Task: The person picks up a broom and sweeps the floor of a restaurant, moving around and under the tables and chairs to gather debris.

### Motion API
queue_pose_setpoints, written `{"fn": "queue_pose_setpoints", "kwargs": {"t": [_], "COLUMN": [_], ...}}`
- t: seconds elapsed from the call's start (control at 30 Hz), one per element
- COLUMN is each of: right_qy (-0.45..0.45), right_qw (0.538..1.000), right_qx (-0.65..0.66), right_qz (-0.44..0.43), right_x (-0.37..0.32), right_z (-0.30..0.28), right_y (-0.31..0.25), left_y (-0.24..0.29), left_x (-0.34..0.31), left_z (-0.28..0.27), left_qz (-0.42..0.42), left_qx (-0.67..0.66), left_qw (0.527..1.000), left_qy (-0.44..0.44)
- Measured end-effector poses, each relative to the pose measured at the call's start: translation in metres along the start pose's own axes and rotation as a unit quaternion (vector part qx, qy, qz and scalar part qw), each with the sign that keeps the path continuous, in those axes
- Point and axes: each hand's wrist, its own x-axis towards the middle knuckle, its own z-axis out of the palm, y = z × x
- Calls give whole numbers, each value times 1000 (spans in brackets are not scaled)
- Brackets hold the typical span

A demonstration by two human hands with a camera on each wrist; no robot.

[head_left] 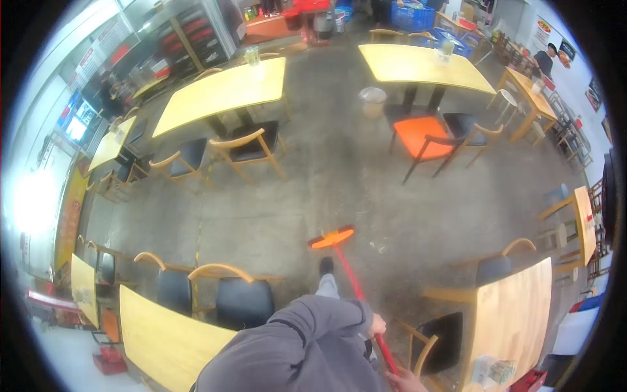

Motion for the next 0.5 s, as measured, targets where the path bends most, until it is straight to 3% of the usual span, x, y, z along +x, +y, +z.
{"fn": "queue_pose_setpoints", "kwargs": {"t": [0.17,0.3,0.4,0.5], "right_qy": [50,20,4,-56], "right_qw": [997,998,996,991], "right_qx": [-36,-63,-65,-62], "right_qz": [40,-11,-67,-102], "right_x": [-18,-1,24,82], "right_z": [2,6,21,18], "right_y": [-24,-67,-121,-168], "left_y": [3,-31,-72,-109], "left_x": [-4,-18,-51,-108], "left_z": [-35,-68,-116,-183], "left_qz": [39,6,-9,-80], "left_qx": [-7,28,44,30], "left_qw": [999,1000,999,994], "left_qy": [-22,6,31,69]}}
